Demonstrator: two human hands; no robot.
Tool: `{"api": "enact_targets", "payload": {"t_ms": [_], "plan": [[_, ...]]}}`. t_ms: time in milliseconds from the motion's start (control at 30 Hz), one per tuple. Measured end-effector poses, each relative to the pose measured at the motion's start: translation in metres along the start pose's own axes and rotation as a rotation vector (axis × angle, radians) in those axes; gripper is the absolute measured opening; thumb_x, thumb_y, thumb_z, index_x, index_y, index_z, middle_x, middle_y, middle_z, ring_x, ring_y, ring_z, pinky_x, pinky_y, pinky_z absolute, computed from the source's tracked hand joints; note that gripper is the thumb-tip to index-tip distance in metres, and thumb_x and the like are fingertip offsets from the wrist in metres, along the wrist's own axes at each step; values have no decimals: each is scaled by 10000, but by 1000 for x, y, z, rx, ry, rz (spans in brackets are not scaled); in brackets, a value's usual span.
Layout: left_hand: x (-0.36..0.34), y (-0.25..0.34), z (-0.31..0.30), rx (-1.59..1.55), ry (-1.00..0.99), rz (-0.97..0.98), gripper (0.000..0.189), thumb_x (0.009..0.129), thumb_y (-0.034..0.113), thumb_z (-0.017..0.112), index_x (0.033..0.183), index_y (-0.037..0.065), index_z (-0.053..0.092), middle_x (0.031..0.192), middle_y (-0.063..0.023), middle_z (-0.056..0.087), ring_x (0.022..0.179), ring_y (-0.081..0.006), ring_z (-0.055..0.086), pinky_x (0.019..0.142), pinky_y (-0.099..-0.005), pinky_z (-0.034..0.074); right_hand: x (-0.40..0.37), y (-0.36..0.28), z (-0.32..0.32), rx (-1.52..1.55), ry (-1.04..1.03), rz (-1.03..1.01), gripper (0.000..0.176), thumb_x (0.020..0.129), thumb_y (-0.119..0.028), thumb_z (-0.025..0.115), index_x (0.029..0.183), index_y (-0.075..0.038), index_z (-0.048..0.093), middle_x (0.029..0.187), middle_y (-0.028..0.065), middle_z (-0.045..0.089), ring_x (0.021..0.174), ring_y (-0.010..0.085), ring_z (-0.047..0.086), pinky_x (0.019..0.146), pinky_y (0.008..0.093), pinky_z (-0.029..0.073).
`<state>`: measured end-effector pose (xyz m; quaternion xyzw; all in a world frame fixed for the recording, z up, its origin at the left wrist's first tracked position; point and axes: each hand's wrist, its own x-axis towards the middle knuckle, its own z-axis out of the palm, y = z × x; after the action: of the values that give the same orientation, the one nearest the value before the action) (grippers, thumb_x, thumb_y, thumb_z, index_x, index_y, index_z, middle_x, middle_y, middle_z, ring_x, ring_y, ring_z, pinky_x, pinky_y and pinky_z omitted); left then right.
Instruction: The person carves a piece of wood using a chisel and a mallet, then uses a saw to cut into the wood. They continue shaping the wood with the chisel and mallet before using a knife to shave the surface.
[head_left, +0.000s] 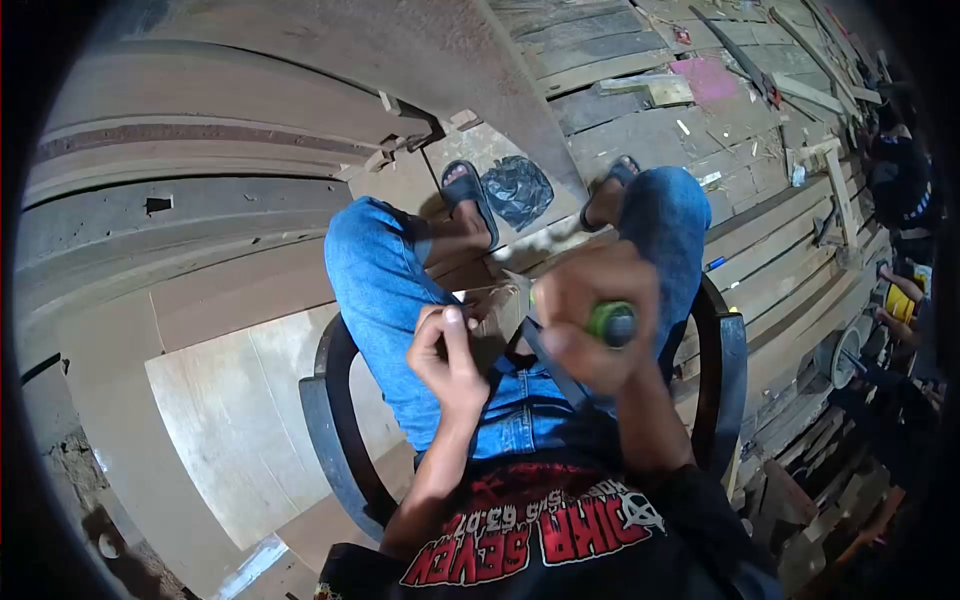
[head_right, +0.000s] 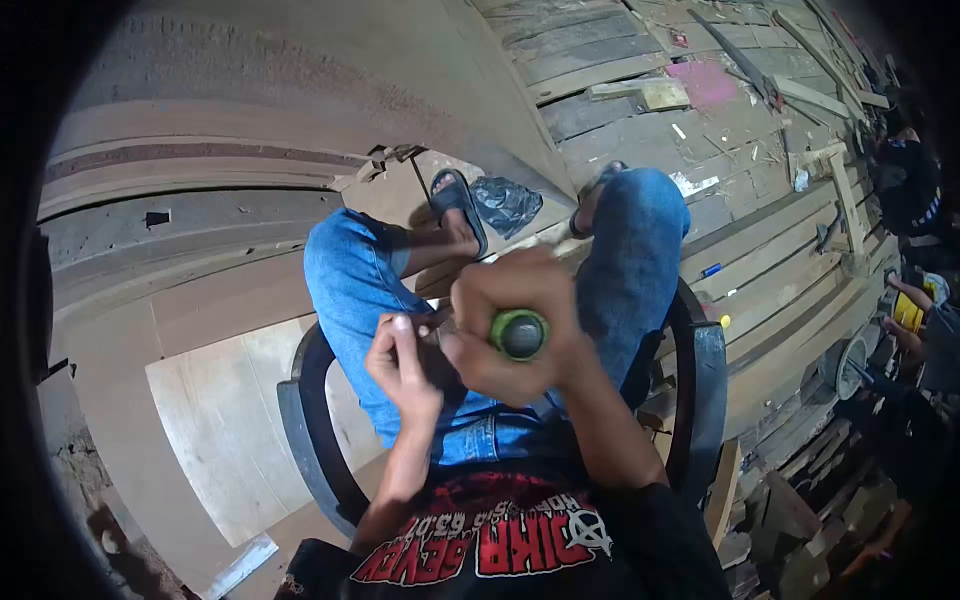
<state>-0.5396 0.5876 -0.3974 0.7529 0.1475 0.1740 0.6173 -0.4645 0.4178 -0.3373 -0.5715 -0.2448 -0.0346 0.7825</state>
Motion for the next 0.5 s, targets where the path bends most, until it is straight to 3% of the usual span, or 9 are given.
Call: {"api": "enact_targets", "payload": {"t_ms": [133,233,333,433,500], "plan": [[-3,1,-9,14,2,-45,328,1023,103,622,725,-34,599,769,-59,616,738,-118,544,691,-289,423,10,-43,9,245,141,-22,296,681,-23,681,571,-94,416,515,-2,454,419,129,471,436,269,339],[11,6,-23,60,13,-23,332,1012,100,644,709,-30,604,761,-62,627,728,-117,547,690,-286,424,6,-37,7,371,194,133,285,699,-28,670,573,-86,421,517,-3,452,428,122,468,445,272,326],[18,6,-26,73,4,-28,319,995,89,671,704,-28,610,740,-61,619,717,-122,544,684,-291,425,5,2,6,77,-64,9,397,833,-175,739,599,-114,424,544,-12,498,435,103,448,429,261,342],[16,4,-20,64,-32,-41,295,972,77,699,706,-32,631,735,-64,616,711,-128,543,682,-295,429,-6,34,21,235,-22,219,421,844,-193,741,587,-111,418,548,-9,500,436,109,446,439,264,349],[15,9,-14,91,-67,-28,264,954,62,715,716,-32,652,736,-62,623,701,-126,552,673,-293,433,5,20,16,140,0,110,434,844,-210,752,590,-116,414,542,-8,499,437,109,446,443,264,350]]}}
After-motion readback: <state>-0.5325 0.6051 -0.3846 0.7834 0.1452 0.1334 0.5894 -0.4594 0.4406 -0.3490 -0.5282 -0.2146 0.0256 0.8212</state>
